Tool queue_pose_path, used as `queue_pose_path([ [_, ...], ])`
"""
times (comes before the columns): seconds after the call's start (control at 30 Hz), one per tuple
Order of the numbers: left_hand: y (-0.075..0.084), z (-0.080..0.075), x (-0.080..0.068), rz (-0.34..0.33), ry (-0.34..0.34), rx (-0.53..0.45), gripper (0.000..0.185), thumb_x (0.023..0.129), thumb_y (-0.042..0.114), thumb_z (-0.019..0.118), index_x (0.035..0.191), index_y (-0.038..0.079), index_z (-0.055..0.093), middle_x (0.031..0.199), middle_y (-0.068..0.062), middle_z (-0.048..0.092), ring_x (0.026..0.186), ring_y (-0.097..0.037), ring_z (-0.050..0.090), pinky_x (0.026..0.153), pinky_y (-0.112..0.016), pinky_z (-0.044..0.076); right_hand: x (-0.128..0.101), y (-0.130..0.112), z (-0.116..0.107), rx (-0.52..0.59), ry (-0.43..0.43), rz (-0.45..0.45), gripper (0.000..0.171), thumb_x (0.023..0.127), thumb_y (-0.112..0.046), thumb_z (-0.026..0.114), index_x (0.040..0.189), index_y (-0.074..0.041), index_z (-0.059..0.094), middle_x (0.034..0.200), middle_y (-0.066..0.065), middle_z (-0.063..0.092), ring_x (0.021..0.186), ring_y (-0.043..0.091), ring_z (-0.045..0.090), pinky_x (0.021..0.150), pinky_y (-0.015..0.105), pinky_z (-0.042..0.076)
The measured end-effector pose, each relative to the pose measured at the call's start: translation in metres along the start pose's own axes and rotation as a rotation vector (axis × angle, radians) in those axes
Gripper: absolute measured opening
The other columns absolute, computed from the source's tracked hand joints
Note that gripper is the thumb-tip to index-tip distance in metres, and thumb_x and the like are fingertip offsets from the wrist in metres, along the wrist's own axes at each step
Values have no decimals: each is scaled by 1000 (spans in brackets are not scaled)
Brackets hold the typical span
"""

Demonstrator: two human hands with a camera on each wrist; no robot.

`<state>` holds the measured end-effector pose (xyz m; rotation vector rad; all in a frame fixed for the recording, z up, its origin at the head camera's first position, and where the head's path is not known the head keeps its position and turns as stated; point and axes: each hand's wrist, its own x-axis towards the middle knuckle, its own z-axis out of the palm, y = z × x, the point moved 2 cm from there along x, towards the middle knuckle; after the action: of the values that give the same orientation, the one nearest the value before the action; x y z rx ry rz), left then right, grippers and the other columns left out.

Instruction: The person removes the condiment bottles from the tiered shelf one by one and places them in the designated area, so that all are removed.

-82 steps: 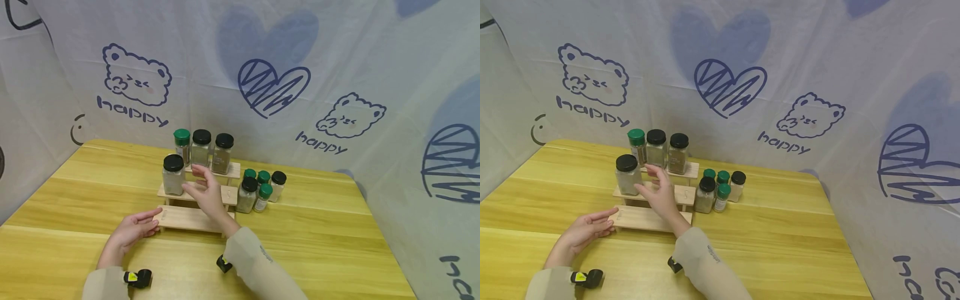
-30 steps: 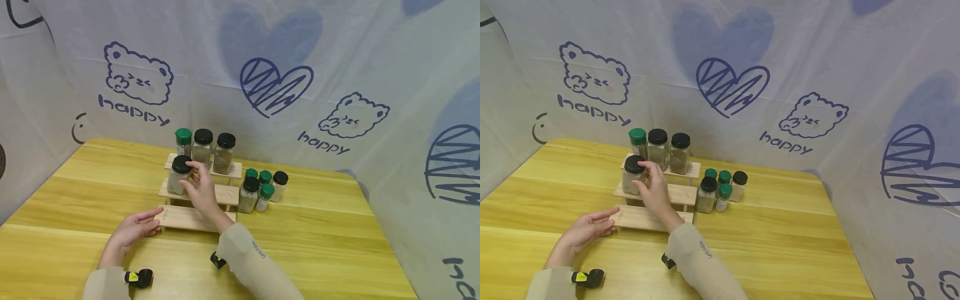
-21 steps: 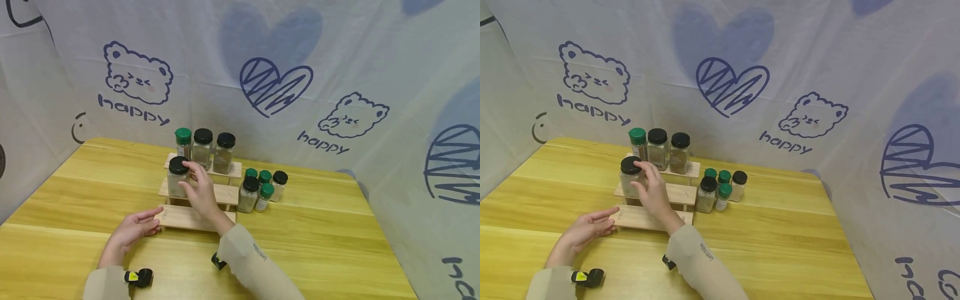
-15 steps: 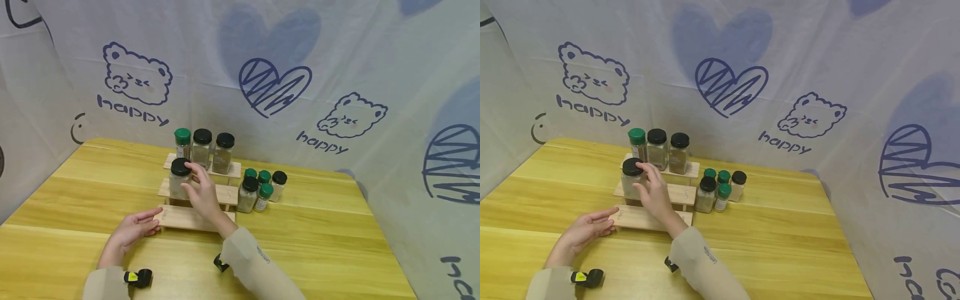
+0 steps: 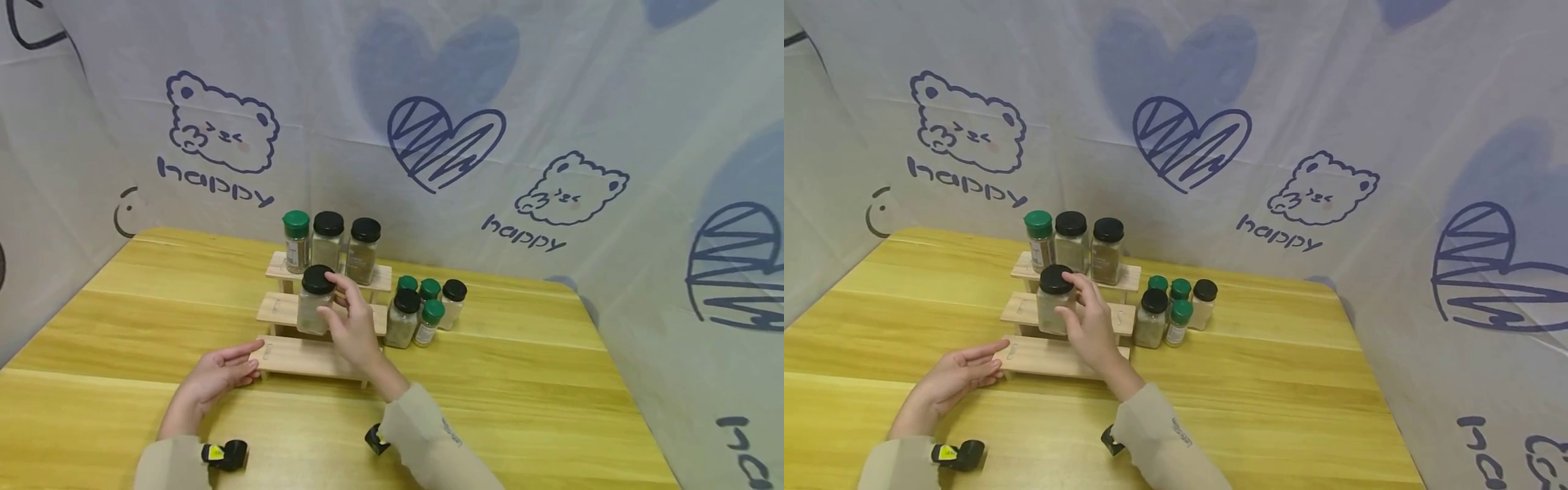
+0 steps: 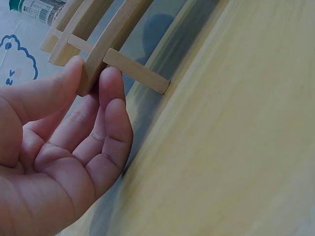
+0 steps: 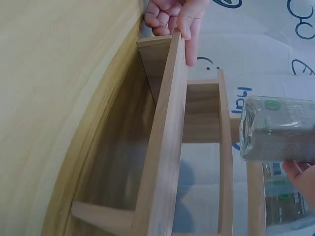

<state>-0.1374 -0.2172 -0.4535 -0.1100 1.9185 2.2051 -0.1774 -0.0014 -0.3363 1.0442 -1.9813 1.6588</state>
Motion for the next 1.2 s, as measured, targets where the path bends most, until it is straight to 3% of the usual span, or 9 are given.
queue_pose_path([
  [0.27, 0, -1, -1, -1, 0, -2, 44, 85, 6, 59, 126, -2, 45, 95, 5, 63, 79, -13, 62, 73, -24, 50, -7, 5, -8, -5, 31, 15, 41, 76, 17, 58, 115, 17, 44, 116, 32, 46, 102, 41, 48, 82, 48, 45],
  [0.53, -1, 0, -1, 4, -4, -11, 39, 85, 5, 60, 124, 4, 51, 93, 5, 64, 79, -13, 62, 72, -24, 50, -22, 35, -15, 7, 40, -11, 43, 80, 11, 59, 120, 9, 45, 120, 23, 47, 105, 31, 48, 84, 41, 46],
  [0.7, 0, 1, 0, -2, -4, -9, 41, 85, 5, 60, 125, 1, 49, 94, 4, 64, 79, -13, 62, 72, -24, 50, -26, 24, -25, 41, 53, 30, 42, 79, 15, 57, 119, 13, 43, 120, 27, 45, 106, 34, 46, 84, 46, 44],
  [0.9, -1, 1, 0, -3, -3, -11, 38, 85, 5, 59, 123, 6, 53, 93, 5, 64, 79, -12, 62, 72, -24, 50, -28, 7, -34, 59, 72, 51, 42, 76, 22, 54, 115, 20, 40, 116, 34, 43, 102, 41, 46, 81, 51, 43],
  [1.2, -1, 0, 0, 3, -7, -12, 37, 86, 6, 59, 122, 7, 54, 93, 5, 64, 78, -12, 62, 72, -24, 50, -35, 9, -49, 32, 93, 80, 42, 78, 20, 54, 116, 19, 38, 114, 32, 44, 100, 21, 47, 82, 29, 45],
])
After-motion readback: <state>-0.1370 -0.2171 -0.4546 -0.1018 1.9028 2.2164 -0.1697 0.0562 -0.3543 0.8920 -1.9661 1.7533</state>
